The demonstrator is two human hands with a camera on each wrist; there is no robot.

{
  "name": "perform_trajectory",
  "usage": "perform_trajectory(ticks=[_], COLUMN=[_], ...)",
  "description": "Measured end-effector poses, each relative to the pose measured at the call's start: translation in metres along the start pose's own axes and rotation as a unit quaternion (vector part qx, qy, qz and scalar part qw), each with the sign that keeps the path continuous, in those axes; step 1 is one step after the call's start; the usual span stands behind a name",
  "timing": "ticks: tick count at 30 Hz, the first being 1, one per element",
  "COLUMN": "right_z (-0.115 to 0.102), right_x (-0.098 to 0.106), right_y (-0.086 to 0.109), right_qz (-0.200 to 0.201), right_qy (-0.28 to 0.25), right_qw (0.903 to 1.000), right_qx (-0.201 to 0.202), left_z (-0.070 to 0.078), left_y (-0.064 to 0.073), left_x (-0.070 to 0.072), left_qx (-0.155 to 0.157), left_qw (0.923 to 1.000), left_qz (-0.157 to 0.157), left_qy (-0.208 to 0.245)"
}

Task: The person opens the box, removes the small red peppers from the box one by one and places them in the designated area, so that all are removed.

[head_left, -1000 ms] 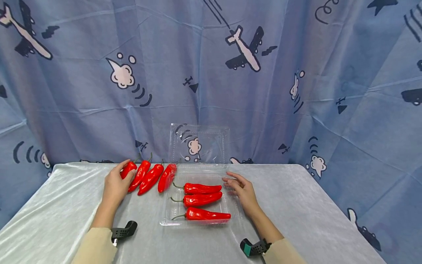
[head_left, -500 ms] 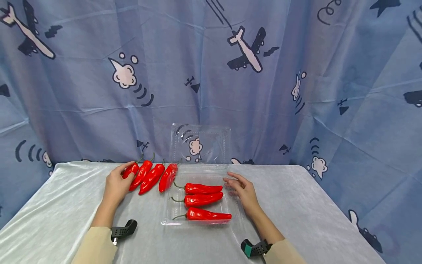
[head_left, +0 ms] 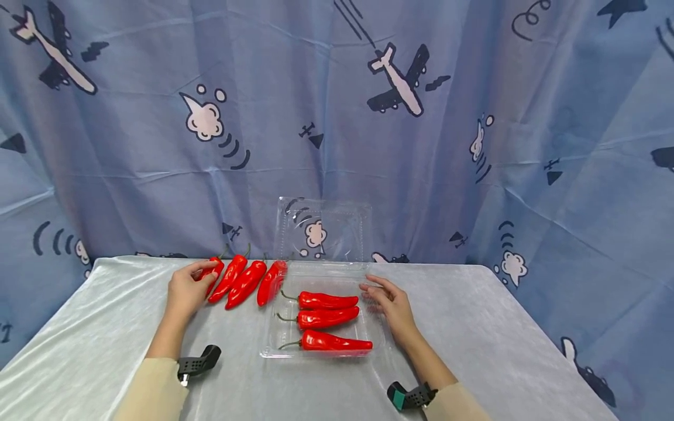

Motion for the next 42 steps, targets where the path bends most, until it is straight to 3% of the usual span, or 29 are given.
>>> perform_trajectory(ticks=[5, 9, 15, 22, 25, 42], right_z=[0.0002, -0.0012, -0.0027, -0.0004, 0.0001, -0.0019], right_x=[0.0038, 0.0057, 0.0022, 0.0027, 0.0010, -0.0004], right_y=[0.0019, 0.0024, 0.0012, 0.0008, 0.0010, 0.0004], right_qz=[0.005, 0.006, -0.001, 0.008, -0.002, 0.000], right_qy=[0.007, 0.011, 0.007, 0.006, 0.003, 0.010], right_qw=[0.9999, 0.9999, 0.9999, 0.9999, 1.0000, 1.0000], right_qx=[-0.007, -0.009, -0.007, -0.008, -0.004, -0.002], left_z=[0.0049, 0.0039, 0.0009, -0.0022, -0.0038, -0.0015], left_y=[-0.0030, -0.0019, 0.0010, -0.0009, -0.0001, -0.0025], left_x=[-0.0078, -0.0096, -0.0051, -0.0066, -0.0063, -0.0051], left_qx=[-0.025, -0.024, -0.019, 0.014, 0.027, 0.015], left_qw=[0.9975, 0.9968, 0.9979, 0.9977, 0.9976, 0.9990], left_qz=[-0.061, -0.075, -0.060, -0.048, -0.042, -0.034], left_qy=[-0.024, -0.017, -0.015, 0.046, 0.047, 0.024])
Point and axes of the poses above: each hand's wrist, its own y-axis away from the middle knuckle, its own x-axis out of the back of the hand, z = x × y, the point moved 6 cm from there along -y, towards the middle knuckle, and after that the axes turned 7 degrees about -x, right-handed, at the moved point
